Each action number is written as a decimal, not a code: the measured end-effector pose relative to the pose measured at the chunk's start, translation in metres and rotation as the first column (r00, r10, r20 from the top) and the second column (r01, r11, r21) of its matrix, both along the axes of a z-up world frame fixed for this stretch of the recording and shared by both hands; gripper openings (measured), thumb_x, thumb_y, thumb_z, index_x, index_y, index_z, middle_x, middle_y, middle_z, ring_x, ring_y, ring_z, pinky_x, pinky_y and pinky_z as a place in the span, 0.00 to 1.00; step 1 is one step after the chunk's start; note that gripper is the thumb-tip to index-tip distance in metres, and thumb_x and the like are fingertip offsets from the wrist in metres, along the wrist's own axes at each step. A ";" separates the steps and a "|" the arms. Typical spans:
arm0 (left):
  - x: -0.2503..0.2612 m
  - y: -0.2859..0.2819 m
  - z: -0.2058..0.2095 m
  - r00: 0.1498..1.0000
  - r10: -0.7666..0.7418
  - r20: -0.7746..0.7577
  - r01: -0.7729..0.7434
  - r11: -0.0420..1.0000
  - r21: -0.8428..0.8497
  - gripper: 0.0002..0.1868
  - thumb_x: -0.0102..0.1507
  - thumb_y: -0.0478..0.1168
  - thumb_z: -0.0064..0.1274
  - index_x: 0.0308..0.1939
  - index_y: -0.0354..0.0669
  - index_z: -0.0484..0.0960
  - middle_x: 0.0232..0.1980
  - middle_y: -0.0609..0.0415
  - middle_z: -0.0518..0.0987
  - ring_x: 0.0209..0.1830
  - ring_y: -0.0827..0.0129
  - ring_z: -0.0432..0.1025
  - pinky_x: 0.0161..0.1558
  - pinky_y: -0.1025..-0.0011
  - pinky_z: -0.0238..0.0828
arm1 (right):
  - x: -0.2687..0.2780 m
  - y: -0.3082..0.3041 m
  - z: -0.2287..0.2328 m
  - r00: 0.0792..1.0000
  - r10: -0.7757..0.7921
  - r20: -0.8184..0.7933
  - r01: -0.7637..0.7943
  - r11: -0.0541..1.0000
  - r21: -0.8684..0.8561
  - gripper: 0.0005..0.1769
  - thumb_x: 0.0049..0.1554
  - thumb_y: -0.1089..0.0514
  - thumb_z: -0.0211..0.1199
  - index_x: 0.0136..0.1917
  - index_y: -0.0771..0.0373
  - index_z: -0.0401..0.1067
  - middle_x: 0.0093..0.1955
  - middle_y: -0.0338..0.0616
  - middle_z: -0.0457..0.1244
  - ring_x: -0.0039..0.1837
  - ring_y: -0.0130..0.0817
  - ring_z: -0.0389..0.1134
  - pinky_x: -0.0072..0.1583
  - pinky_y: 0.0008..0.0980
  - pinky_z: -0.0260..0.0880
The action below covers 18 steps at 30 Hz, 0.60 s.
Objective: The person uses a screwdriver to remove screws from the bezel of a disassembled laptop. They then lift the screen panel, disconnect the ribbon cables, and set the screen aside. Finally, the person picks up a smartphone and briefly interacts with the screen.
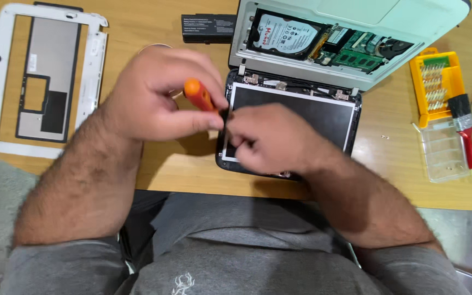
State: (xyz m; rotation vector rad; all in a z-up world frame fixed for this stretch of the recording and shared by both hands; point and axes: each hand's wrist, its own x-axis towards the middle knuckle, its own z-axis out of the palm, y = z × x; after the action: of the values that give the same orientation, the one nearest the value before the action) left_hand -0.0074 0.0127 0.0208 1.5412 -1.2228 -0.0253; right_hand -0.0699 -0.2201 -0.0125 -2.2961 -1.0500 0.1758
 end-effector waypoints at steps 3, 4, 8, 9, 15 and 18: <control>-0.024 0.002 -0.007 0.997 0.064 0.050 -0.069 0.992 0.107 0.08 0.62 0.40 0.63 0.43 0.44 0.84 0.38 0.55 0.82 0.37 0.73 0.77 0.43 0.77 0.81 | 0.012 -0.019 0.000 1.000 -0.020 -0.009 0.021 0.999 0.048 0.05 0.44 0.61 0.57 0.35 0.52 0.64 0.32 0.32 0.59 0.35 0.37 0.61 0.40 0.37 0.59; -0.031 0.001 -0.010 0.997 0.059 0.051 -0.065 0.991 0.117 0.08 0.62 0.40 0.63 0.43 0.44 0.84 0.38 0.55 0.82 0.37 0.73 0.77 0.43 0.77 0.81 | 0.013 -0.020 -0.002 1.000 -0.024 -0.009 0.025 0.998 0.057 0.05 0.44 0.61 0.57 0.35 0.52 0.64 0.32 0.32 0.59 0.35 0.37 0.61 0.40 0.37 0.59; -0.059 -0.002 -0.028 0.988 0.139 -0.063 -0.130 0.983 0.129 0.10 0.62 0.40 0.62 0.43 0.39 0.84 0.38 0.50 0.83 0.36 0.61 0.79 0.43 0.66 0.79 | 0.014 -0.017 -0.011 0.997 -0.071 0.024 0.065 0.977 0.205 0.06 0.46 0.63 0.60 0.36 0.52 0.66 0.32 0.34 0.60 0.36 0.40 0.65 0.41 0.36 0.66; -0.066 -0.003 -0.033 0.971 0.194 -0.142 -0.183 0.979 0.089 0.09 0.63 0.40 0.62 0.43 0.38 0.84 0.37 0.47 0.83 0.35 0.53 0.80 0.41 0.60 0.76 | 0.014 -0.013 -0.014 0.997 -0.080 0.013 0.072 0.951 0.302 0.07 0.49 0.63 0.63 0.36 0.52 0.68 0.32 0.37 0.61 0.37 0.45 0.69 0.42 0.38 0.72; -0.089 -0.004 -0.070 0.924 0.357 -0.136 -0.352 0.934 0.057 0.14 0.64 0.40 0.63 0.50 0.36 0.83 0.40 0.49 0.83 0.39 0.57 0.80 0.44 0.63 0.76 | 0.008 -0.004 -0.020 0.996 -0.083 0.045 0.060 0.921 0.384 0.06 0.52 0.63 0.63 0.38 0.52 0.70 0.33 0.35 0.62 0.38 0.41 0.69 0.42 0.35 0.72; -0.098 -0.006 -0.076 0.902 0.416 -0.112 -0.415 0.909 0.038 0.14 0.64 0.40 0.63 0.49 0.35 0.83 0.39 0.48 0.82 0.37 0.56 0.79 0.44 0.63 0.76 | 0.008 -0.006 -0.011 0.997 -0.060 0.052 0.035 0.922 0.385 0.06 0.52 0.65 0.61 0.37 0.55 0.69 0.33 0.40 0.62 0.37 0.45 0.69 0.41 0.38 0.72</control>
State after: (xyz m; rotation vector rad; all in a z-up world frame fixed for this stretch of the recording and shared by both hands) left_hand -0.1050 0.0065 -0.0550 1.7598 -0.7821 0.1539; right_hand -0.0621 -0.2259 -0.0233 -1.9775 -0.9609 -0.1158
